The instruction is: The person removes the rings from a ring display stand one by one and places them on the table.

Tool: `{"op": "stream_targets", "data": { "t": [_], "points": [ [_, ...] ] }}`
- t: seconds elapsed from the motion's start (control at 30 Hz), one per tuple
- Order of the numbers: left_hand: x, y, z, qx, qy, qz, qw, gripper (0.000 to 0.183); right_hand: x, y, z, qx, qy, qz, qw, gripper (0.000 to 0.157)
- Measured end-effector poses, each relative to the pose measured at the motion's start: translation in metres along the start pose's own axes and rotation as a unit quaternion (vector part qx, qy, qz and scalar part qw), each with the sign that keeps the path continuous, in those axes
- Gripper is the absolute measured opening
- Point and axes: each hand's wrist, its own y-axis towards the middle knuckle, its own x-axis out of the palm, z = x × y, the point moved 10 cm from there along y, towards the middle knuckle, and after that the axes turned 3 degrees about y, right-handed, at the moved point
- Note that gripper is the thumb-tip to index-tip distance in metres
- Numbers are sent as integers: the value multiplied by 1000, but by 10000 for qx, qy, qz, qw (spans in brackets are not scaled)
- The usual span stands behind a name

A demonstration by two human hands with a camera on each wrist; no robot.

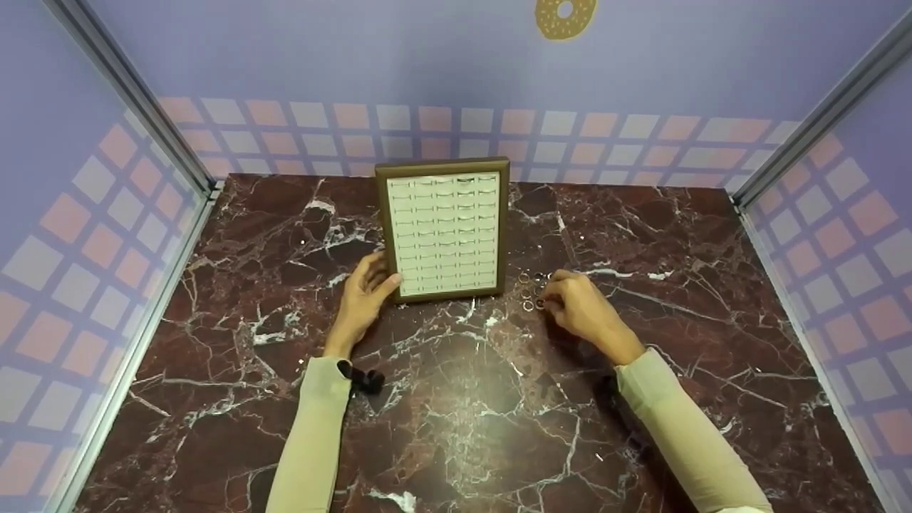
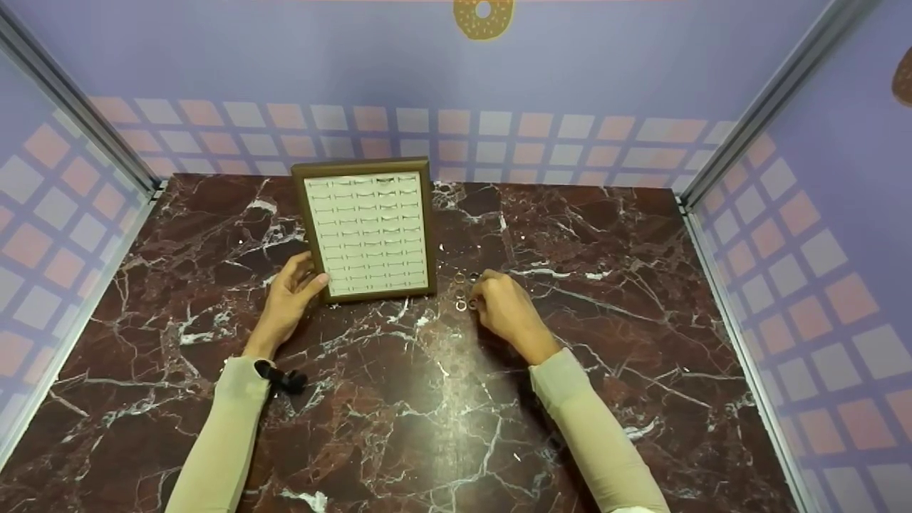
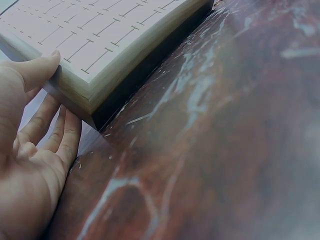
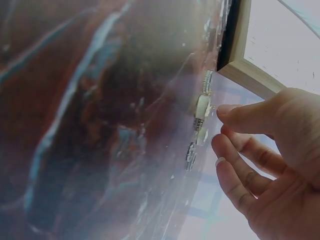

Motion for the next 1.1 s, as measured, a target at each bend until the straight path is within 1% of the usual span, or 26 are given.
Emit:
{"op": "stream_targets", "data": {
  "t": [0.13,0.27,0.43,0.67,0.73,0.93,1.1],
  "points": [
    [0,0,0,11,-8,1,10000,55,-2,3,-1,109,17,-19,9999,19],
    [-1,1,-1,2,-16,-6,10000,55,-4,9,-3,200,98,-30,9997,16],
    [-1,3,-1,-40,-68,-33,10000,54,-11,19,-8,157,266,106,9995,15],
    [0,2,-1,9,-44,-6,10000,54,-22,35,-16,122,428,314,9985,15],
    [1,1,0,21,-71,0,10000,54,-26,40,-19,85,481,446,9978,16],
    [0,2,0,69,-48,28,10000,53,-43,59,-32,-52,646,1010,9928,15],
    [-4,6,-18,33,-33,160,9999,55,-55,76,-44,-179,648,1447,9872,14]
  ]
}}
